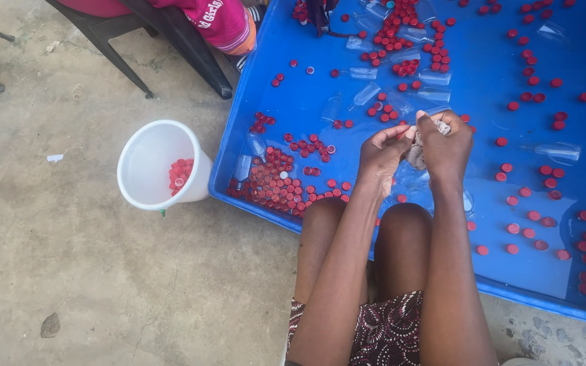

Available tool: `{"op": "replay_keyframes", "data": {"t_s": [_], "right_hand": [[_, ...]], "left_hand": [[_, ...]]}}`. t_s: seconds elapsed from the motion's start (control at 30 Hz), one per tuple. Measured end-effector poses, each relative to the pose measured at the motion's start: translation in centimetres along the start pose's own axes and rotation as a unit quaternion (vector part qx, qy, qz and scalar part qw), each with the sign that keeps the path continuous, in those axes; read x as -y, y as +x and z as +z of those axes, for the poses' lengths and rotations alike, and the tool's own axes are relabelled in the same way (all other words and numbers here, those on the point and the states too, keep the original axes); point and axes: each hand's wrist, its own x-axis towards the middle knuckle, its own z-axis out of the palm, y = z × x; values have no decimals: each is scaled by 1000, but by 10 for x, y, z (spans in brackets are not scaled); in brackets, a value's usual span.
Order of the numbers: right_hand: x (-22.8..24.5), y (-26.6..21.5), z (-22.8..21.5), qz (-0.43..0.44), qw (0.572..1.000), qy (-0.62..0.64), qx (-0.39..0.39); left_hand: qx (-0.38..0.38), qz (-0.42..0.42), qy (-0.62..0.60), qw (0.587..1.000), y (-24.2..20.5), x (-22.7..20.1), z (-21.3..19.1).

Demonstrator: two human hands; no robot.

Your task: Cleaning bottle caps by wiping them with a cloth and placing them in a bucket

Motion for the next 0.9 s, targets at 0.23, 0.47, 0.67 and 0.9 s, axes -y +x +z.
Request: {"op": "replay_keyframes", "data": {"t_s": [0.23,0.47,0.67,0.9], "right_hand": [[-29,13,-1,1,998,-5,-68],[-43,25,-7,7,997,2,-80],[-14,7,1,-56,995,2,-79],[4,-2,5,-127,988,-45,-76]], "left_hand": [[62,9,48,997,-10,-20,1],[127,10,26,991,-19,-30,1],[18,-24,-26,999,-15,-41,8],[-6,-2,-10,1000,-16,-42,8]]}}
